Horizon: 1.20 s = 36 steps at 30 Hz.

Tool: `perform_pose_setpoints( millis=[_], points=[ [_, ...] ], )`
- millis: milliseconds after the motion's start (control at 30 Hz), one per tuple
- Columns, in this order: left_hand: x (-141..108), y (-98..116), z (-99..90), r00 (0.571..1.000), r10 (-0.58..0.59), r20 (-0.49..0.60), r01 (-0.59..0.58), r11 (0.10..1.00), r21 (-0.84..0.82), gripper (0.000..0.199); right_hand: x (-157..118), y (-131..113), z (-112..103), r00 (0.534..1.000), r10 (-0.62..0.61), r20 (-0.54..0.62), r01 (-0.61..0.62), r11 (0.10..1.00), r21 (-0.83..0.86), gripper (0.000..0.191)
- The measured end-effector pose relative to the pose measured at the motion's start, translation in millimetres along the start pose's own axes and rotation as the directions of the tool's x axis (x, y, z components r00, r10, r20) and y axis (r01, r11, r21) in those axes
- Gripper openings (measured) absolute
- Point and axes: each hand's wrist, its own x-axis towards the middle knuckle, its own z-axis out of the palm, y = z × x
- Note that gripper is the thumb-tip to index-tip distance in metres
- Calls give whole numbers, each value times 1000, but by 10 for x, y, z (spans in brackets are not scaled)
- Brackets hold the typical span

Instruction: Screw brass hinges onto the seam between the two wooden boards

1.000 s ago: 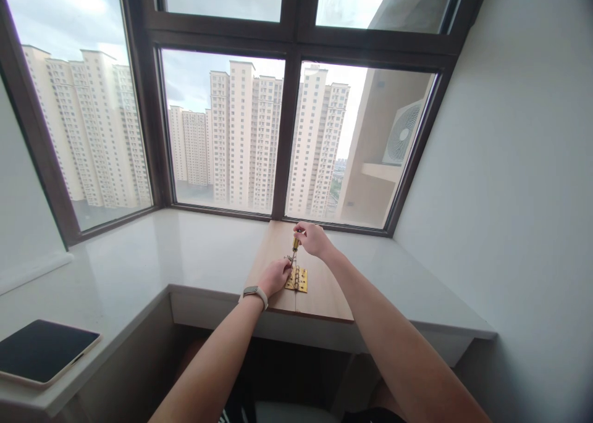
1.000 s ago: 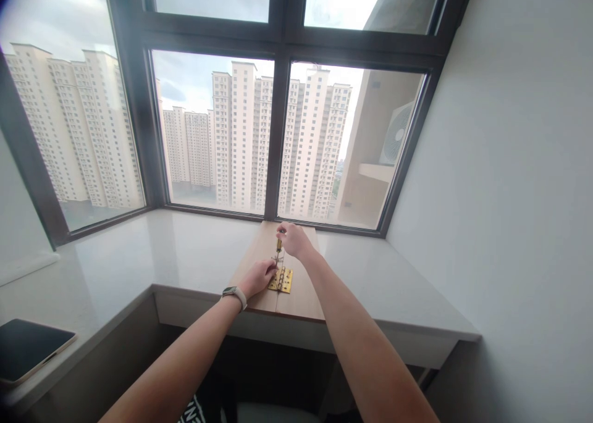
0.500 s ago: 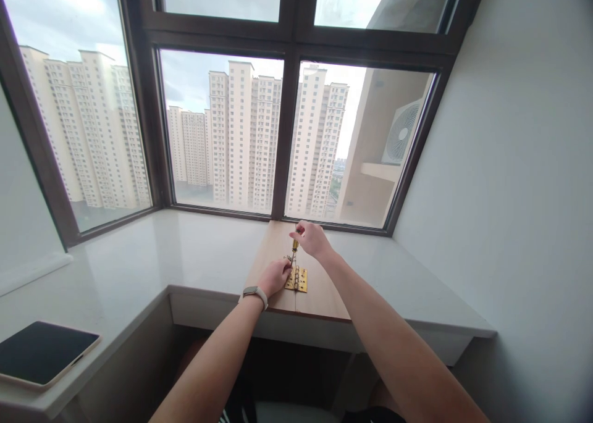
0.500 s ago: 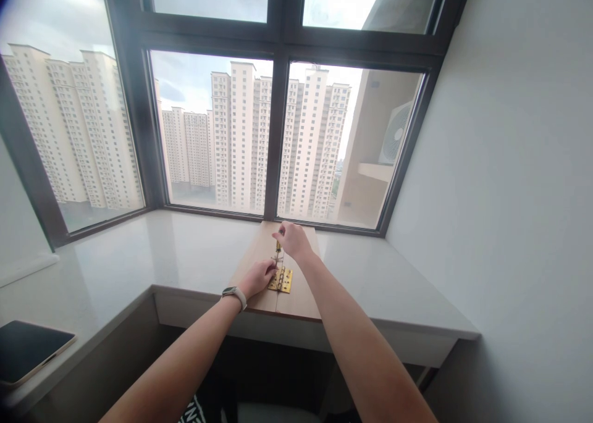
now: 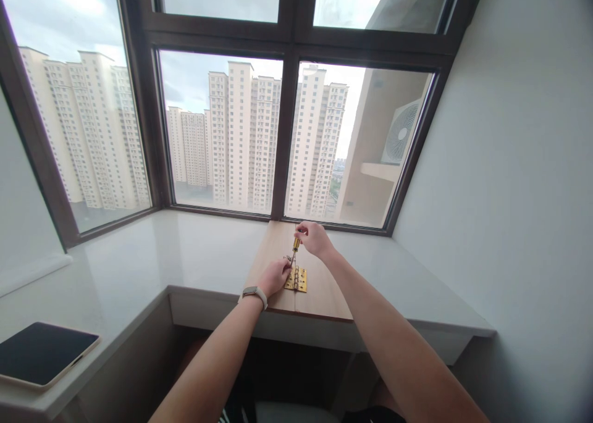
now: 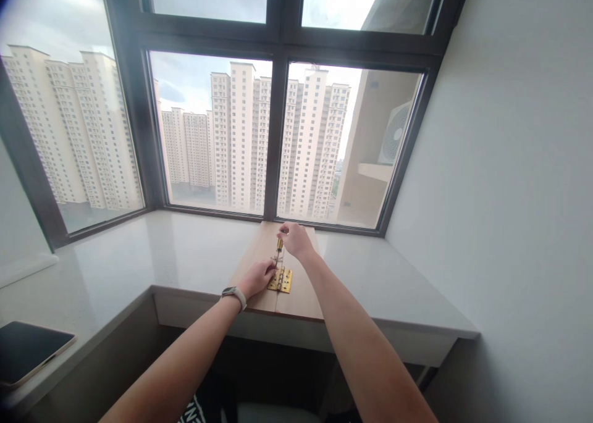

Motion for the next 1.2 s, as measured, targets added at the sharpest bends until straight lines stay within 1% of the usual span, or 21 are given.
perform_pose_setpoints(
  millis=[100,233,300,367,433,533,600,667,833,1033,1100,1200],
  points=[
    [-1,5,-9,1000,3,-1,-3,1000,2,11,-29,-51,8,999,-30,-43,28,998,-61,13],
    [1,3,-6,1000,11,-4,-11,1000,-19,11,-71,-112,23,996,-52,-71,44,993,-108,19],
    [3,3,-1,1000,11,-10,-11,1000,-16,11,-81,-103,35,994,-65,-84,56,994,-96,17],
    [3,7,2,1000,8,-11,-8,1000,-5,11,-76,-64,51,993,-80,-83,77,996,-44,14],
    [5,11,2,1000,7,-8,-7,1000,6,11,-57,-6,71,996,-78,-36,79,996,39,15],
    [8,9,4,1000,10,-8,-10,1000,12,11,-19,79,96,995,-47,83,32,985,169,18],
    [10,-1,10,1000,12,-10,-12,1000,14,10,-2,116,102,993,-32,117,4,974,227,19],
    [11,-14,17,1000,12,-7,-12,1000,15,10,2,131,101,995,-20,100,-5,970,245,18],
    [7,-16,21,1000,13,-12,-13,1000,14,10,-16,115,98,1000,-15,13,12,980,198,15],
    [-2,21,-8,1000,2,5,-2,1000,4,12,-34,103,118,994,-7,-108,12,999,52,23],
    [-3,28,-13,1000,2,4,-2,1000,7,12,-46,96,122,995,10,-104,-3,998,62,25],
    [-3,29,-13,1000,-2,1,2,1000,18,11,-67,75,126,999,35,-20,-31,984,177,24]
  ],
)
